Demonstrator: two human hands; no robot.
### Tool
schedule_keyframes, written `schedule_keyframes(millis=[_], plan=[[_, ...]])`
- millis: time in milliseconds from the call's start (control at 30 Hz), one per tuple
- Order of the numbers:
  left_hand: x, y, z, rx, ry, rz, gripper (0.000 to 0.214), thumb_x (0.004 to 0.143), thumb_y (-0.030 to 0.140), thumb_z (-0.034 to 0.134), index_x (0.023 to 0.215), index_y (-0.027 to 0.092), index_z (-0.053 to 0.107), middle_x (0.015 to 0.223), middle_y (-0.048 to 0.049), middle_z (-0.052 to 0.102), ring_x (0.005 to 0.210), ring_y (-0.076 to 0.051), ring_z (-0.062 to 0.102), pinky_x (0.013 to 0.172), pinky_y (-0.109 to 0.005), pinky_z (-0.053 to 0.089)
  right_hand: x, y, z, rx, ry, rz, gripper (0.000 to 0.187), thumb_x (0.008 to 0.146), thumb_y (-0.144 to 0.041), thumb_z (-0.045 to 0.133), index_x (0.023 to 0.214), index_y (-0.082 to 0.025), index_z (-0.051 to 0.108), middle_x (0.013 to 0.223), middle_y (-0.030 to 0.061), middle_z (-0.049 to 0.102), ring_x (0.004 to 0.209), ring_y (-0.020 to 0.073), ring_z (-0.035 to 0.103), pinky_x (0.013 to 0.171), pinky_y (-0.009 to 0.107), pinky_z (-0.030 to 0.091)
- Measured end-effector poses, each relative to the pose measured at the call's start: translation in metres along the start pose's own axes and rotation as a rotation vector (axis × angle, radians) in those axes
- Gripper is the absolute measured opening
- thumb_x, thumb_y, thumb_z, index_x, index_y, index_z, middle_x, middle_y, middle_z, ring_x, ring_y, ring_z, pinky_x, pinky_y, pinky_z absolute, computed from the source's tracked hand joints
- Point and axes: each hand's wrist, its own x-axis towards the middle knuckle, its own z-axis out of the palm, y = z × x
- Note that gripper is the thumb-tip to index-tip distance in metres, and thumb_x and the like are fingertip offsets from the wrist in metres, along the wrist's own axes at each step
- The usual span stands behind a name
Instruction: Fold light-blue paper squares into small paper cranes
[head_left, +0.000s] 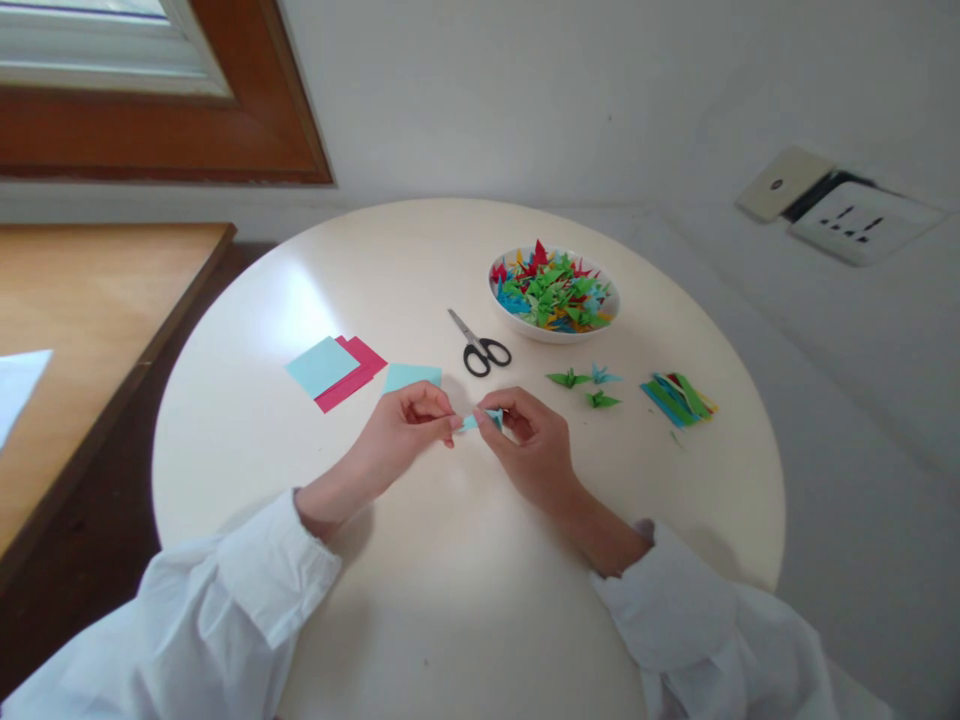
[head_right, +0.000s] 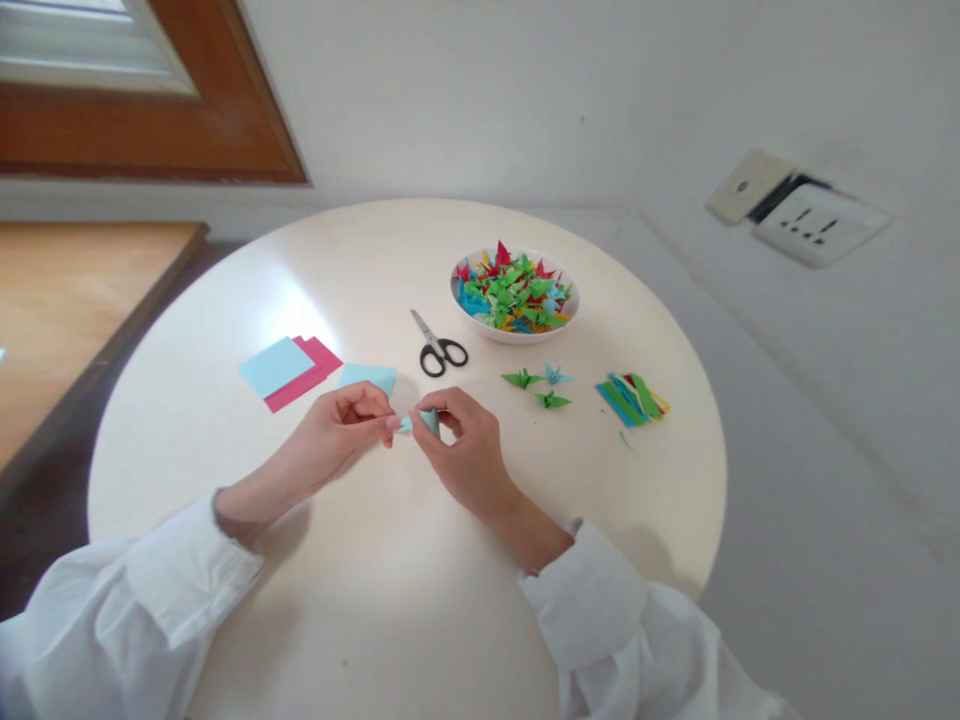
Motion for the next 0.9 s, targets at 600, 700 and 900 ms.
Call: schedule_keyframes(millis=[600,700,900], plan=[[-0.004,0.015,0.002,0.078,0.007,0.033,0.015,0.063,0.018,0.069,0.064,0.014,0.055,0.054,0.0032,0.058,0.05,-0.01,0.058,0.051,-0.022,0.046,0.0,0.007,-0.002,-0.151,-0.027,-0.215,0.011,0.076,-0.011,0.055,0.079,-0.021,0.056,0.08,0.0033,0.06,0.076,0.0148,0.058,0.069,0.029,0.05],[-0.004,0.014,0.003,0.038,-0.015,-0.009,0.021,0.06,0.021,0.073,0.064,0.014,0.054,0.053,0.0029,0.06,0.05,-0.011,0.059,0.052,-0.022,0.047,0.0,0.01,-0.001,-0.145,-0.023,-0.256,0.012,0.076,-0.01,0.056,0.08,-0.021,0.056,0.079,0.0025,0.059,0.076,0.0146,0.059,0.068,0.029,0.05],[-0.005,0.012,0.007,-0.142,-0.037,-0.092,0.034,0.054,0.031,0.079,0.066,0.014,0.052,0.055,0.0011,0.065,0.054,-0.012,0.062,0.06,-0.024,0.051,-0.001,0.009,0.001,-0.131,-0.025,-0.289,0.01,0.077,-0.013,0.057,0.082,-0.021,0.056,0.08,0.0029,0.059,0.076,0.0149,0.059,0.067,0.029,0.05]])
